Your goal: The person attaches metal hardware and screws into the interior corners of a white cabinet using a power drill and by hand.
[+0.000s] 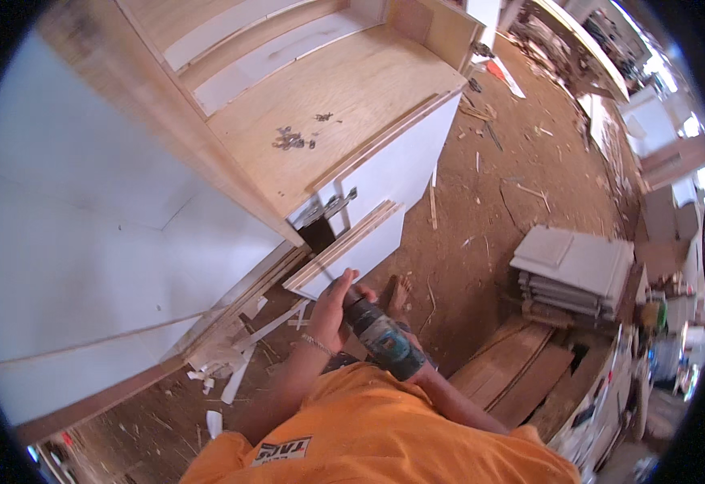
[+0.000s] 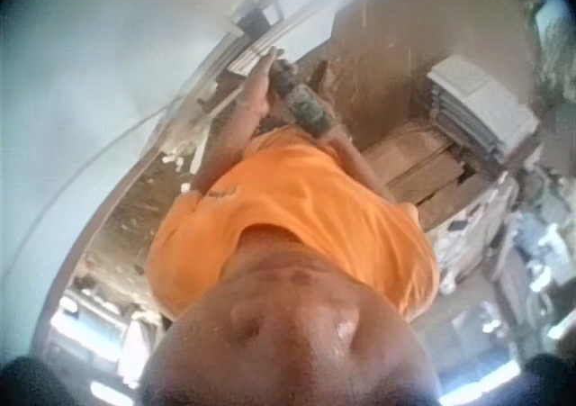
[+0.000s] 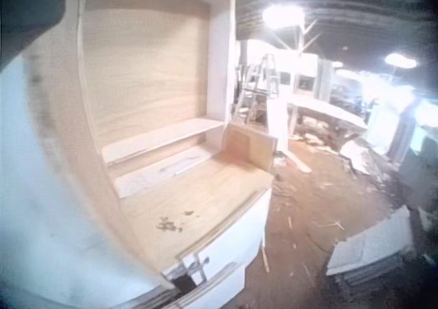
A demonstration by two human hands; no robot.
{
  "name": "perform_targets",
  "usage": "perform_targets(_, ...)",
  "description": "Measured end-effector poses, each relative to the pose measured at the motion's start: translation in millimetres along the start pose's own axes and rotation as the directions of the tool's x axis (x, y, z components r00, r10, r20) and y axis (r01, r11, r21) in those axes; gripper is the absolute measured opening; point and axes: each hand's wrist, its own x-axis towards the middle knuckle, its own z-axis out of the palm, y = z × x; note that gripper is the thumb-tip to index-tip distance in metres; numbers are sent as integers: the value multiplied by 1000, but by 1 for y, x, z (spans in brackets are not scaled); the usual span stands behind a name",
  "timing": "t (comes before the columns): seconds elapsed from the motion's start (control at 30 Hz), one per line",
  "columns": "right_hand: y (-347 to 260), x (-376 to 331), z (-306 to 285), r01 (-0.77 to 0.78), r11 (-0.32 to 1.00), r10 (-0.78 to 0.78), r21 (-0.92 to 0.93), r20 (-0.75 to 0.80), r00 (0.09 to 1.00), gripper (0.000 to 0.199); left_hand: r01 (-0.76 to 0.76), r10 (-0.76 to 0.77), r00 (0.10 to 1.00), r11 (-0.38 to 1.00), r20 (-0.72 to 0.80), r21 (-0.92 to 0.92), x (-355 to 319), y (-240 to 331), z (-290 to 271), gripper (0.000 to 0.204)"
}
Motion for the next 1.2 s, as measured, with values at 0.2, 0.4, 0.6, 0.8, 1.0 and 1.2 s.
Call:
perform_targets(0.2,59,-3,-163,-151,983,176,105,-303,937,25,-385,732,668,185,135,904,182,59,87,31)
perform_targets(0.4,35,-18,-280,-109,992,123,59,-398,909,31,74,894,449,-25,-11,997,341,170,108,24)
perform_targets(0.6,58,-56,-320,-192,981,173,-6,-413,894,27,364,875,472,-87,-104,927,406,195,109,26)
perform_targets(0.8,22,-56,-305,-232,959,274,163,-330,903,29,-16,665,747,18,0,1000,330,149,130,29)
perform_targets(1.0,4,-32,-288,90,728,-173,-680,-56,983,26,-334,319,935,939,157,81,166,16,134,22)
perform_targets(1.2,-61,-8,-225,179,886,-176,-429,48,983,22,-464,482,875,859,37,-215,71,11,112,21)
